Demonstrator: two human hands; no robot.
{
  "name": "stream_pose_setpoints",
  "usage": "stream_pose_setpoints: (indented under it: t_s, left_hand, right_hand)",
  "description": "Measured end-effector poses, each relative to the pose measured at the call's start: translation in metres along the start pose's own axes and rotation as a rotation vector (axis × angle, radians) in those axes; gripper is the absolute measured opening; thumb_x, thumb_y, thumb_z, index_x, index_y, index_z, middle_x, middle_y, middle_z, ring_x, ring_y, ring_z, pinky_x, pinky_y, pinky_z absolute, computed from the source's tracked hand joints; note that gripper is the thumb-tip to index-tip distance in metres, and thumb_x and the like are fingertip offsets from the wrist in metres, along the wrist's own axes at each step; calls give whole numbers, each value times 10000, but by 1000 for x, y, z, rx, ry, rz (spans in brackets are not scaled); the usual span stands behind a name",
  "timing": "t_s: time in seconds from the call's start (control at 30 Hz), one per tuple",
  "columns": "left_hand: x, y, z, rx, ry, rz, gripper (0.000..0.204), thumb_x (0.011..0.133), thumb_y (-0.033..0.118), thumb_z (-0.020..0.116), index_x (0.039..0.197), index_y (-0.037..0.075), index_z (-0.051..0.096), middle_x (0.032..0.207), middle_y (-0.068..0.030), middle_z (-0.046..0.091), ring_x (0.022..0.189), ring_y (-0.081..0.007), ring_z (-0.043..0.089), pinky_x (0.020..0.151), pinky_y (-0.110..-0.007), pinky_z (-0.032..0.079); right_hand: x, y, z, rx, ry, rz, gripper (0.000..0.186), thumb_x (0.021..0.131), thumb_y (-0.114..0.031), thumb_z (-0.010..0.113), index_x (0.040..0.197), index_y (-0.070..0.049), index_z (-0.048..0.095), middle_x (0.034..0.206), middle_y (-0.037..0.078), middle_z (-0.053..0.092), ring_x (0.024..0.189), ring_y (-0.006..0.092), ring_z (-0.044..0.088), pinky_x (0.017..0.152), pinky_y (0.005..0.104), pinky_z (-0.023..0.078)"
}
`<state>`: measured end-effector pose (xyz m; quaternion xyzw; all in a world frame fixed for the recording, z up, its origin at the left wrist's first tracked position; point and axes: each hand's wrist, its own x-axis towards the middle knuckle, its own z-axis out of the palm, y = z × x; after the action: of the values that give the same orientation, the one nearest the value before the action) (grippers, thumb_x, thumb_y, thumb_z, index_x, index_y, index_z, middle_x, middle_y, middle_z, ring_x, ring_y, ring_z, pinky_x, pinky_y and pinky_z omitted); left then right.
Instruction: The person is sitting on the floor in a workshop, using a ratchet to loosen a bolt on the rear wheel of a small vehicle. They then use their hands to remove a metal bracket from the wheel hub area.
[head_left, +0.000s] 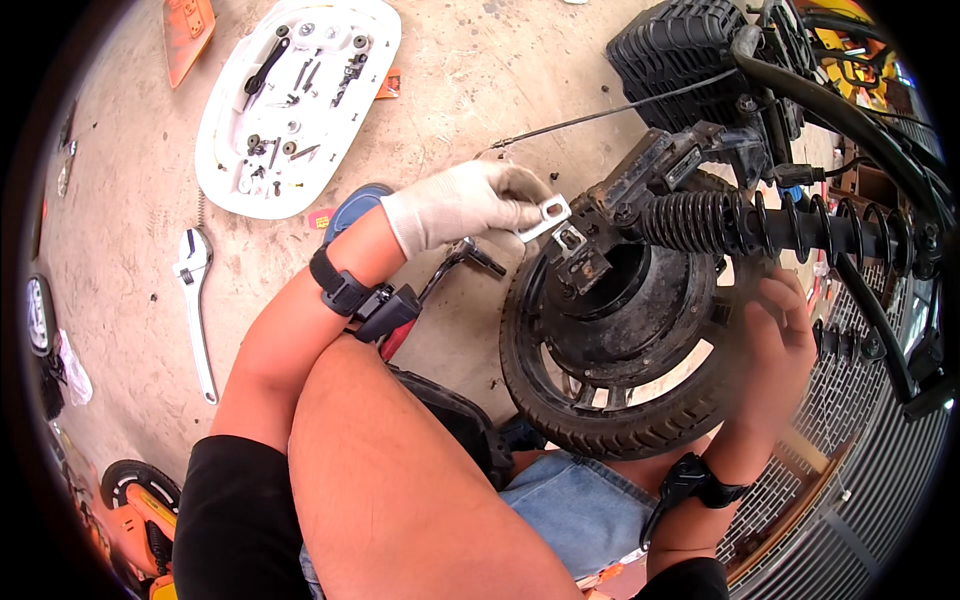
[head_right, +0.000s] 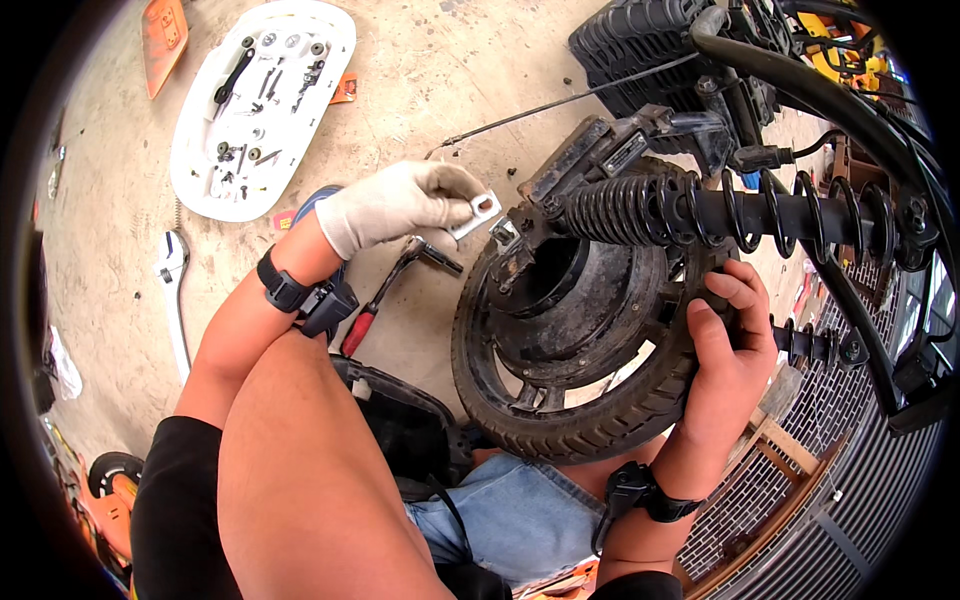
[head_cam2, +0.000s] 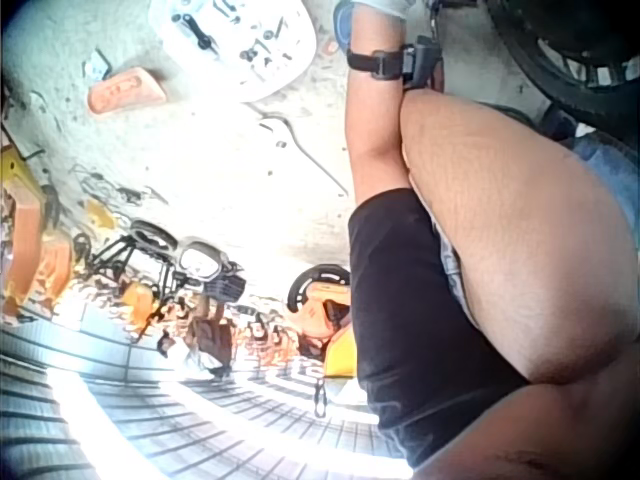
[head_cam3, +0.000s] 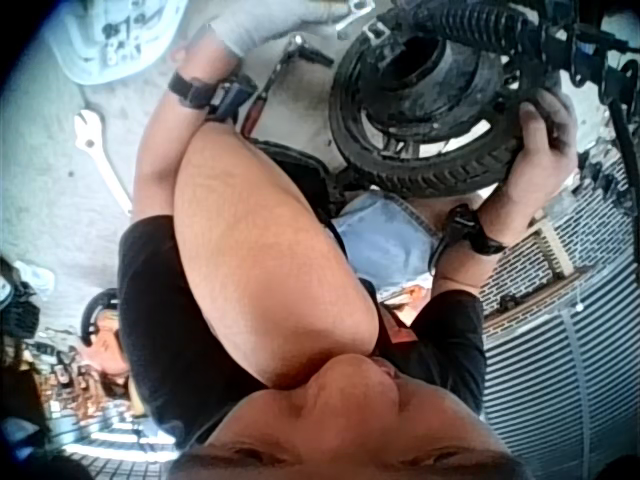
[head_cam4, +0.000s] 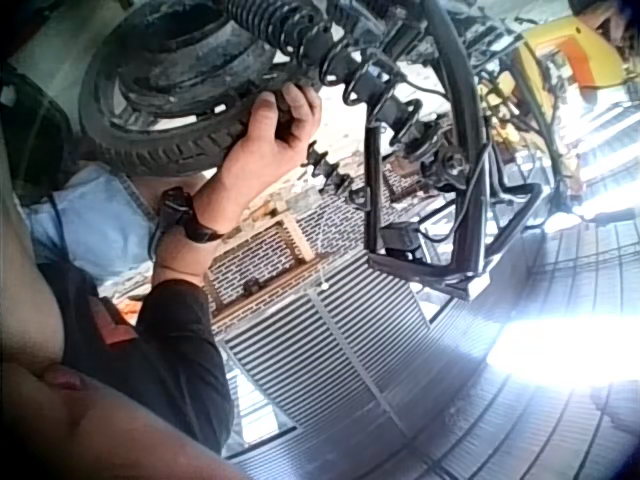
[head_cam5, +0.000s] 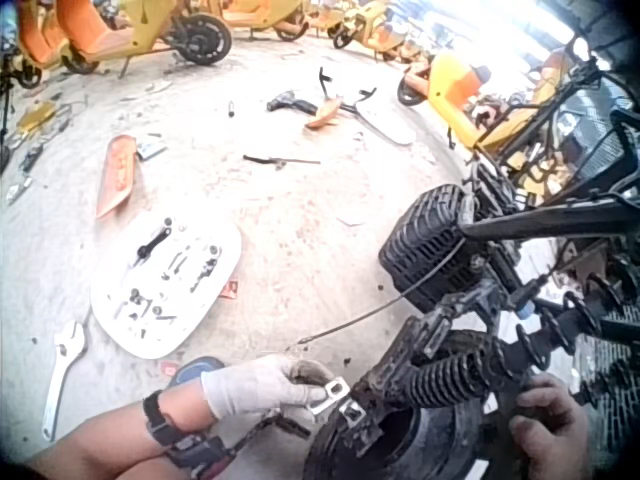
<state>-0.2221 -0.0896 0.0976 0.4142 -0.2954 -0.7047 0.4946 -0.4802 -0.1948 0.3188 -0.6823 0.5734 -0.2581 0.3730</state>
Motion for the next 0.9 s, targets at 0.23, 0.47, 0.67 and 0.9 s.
stream_pose_setpoints:
  t_s: [0.23, 0.47, 0.67, 0.9]
  left_hand:
    - [4, -1, 14, -168, -99, -208, 339, 963, 110, 630, 1238, -43, 504, 1010, -125, 642, 819, -197, 699, 682, -276, 612]
    - [8, -13, 13, -116, -127, -241, 315, 956, 169, 655, 1146, -62, 557, 867, -163, 708, 701, -169, 705, 566, -240, 551]
    - [13, -18, 17, 86, -96, -260, 322, 935, 262, 683, 1078, -19, 618, 744, -73, 684, 575, -111, 633, 499, -238, 475]
    - [17, -5, 19, 213, -147, -418, 348, 931, 308, 691, 1052, -9, 612, 624, -22, 596, 494, -94, 522, 458, -260, 410]
  right_hand:
    - [1, 2, -1, -13, -1, -5, 251, 791, 32, 645, 1041, 39, 670, 1292, 60, 573, 1092, 154, 554, 951, 277, 423]
    - [1, 1, -2, -25, 1, -5, 253, 790, 36, 643, 1042, 39, 670, 1293, 59, 575, 1083, 154, 558, 949, 275, 423]
    - [1, 1, -1, -6, -3, -3, 248, 789, 33, 645, 1036, 39, 672, 1292, 59, 576, 1079, 155, 559, 947, 276, 425]
    - [2, 3, -3, -15, -21, -32, 246, 791, 22, 649, 1036, 42, 671, 1290, 60, 576, 1085, 154, 554, 946, 275, 422]
